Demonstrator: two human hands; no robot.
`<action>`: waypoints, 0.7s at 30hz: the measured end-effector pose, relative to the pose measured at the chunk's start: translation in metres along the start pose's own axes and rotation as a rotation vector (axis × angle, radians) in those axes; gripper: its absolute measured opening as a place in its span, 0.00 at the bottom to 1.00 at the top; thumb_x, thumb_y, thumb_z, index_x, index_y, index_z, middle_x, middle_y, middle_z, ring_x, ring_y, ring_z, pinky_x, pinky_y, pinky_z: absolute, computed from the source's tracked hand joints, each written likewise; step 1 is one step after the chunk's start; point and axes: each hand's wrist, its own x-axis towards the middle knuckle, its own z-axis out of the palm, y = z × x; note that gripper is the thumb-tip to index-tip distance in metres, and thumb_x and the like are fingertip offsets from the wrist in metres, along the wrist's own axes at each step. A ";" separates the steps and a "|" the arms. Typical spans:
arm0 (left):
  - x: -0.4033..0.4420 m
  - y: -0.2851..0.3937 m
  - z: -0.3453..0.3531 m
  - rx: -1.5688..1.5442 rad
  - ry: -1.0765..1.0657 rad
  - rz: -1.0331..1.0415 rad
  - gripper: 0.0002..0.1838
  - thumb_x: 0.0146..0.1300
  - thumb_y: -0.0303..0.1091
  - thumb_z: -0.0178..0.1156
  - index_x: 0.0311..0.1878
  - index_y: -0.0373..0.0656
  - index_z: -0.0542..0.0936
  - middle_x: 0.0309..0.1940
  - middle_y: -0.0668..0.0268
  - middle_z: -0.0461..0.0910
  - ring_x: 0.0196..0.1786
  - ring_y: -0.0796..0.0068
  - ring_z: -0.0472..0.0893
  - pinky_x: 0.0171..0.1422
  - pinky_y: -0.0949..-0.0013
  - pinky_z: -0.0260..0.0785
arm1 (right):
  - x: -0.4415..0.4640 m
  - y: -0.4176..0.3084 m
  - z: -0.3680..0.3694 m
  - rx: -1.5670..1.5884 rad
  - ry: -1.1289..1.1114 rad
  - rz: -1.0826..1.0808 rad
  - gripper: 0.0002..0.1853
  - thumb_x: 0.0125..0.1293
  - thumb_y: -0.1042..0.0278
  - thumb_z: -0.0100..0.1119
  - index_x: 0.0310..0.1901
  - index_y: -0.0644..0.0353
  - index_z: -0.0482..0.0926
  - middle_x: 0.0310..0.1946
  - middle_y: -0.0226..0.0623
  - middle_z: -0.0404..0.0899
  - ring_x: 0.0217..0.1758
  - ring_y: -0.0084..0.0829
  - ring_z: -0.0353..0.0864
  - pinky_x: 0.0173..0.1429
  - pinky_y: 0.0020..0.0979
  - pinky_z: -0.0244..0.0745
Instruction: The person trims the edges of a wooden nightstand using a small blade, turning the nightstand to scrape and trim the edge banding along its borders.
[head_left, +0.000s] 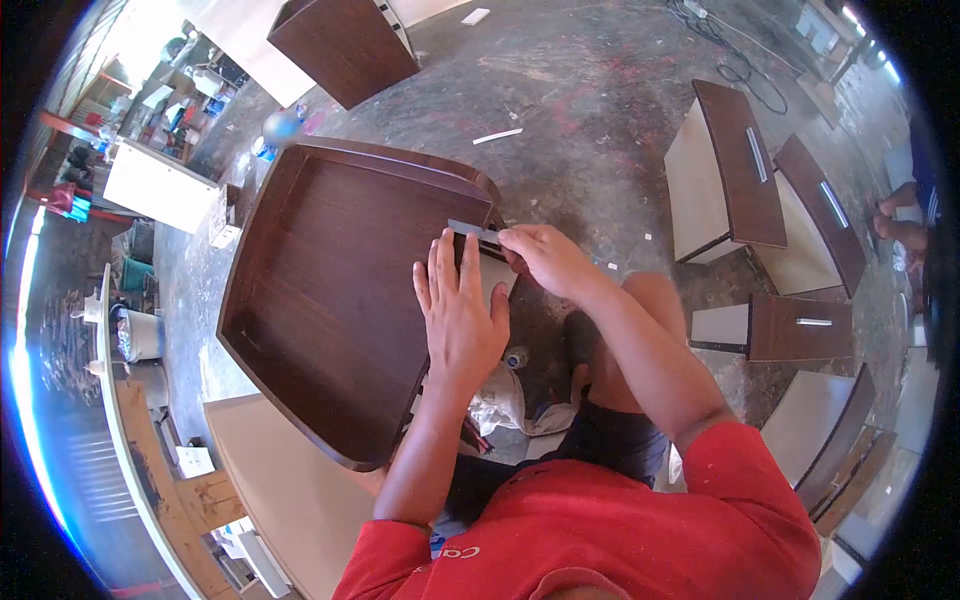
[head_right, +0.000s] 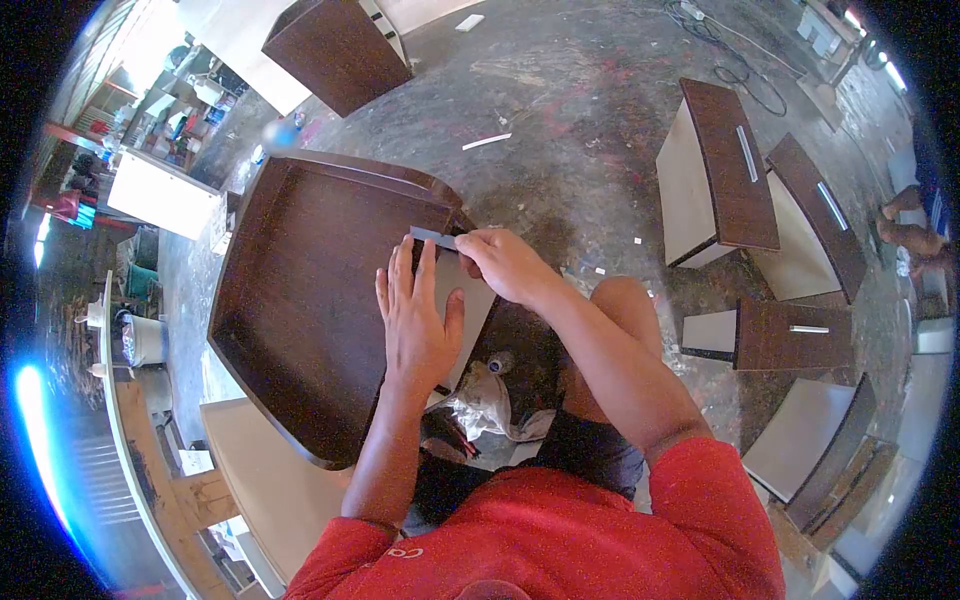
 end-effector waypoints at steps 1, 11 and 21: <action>0.003 0.000 0.001 0.004 0.002 0.006 0.41 0.79 0.39 0.63 0.89 0.39 0.62 0.90 0.42 0.57 0.93 0.40 0.54 0.96 0.35 0.38 | 0.000 -0.003 -0.002 -0.009 0.010 0.011 0.28 0.86 0.44 0.54 0.33 0.60 0.82 0.28 0.30 0.79 0.34 0.27 0.77 0.43 0.36 0.72; 0.028 0.006 0.011 0.021 0.000 0.032 0.41 0.79 0.40 0.64 0.89 0.38 0.62 0.89 0.41 0.58 0.92 0.39 0.56 0.96 0.34 0.39 | 0.011 -0.004 -0.016 0.071 0.077 0.049 0.27 0.85 0.44 0.53 0.32 0.59 0.80 0.25 0.28 0.76 0.31 0.25 0.74 0.39 0.36 0.69; 0.023 0.004 0.006 0.023 -0.014 0.022 0.41 0.78 0.41 0.65 0.88 0.35 0.64 0.89 0.39 0.59 0.92 0.37 0.56 0.96 0.35 0.39 | 0.021 0.011 -0.018 0.067 0.063 -0.038 0.28 0.86 0.44 0.53 0.31 0.58 0.78 0.25 0.27 0.75 0.31 0.25 0.72 0.39 0.36 0.68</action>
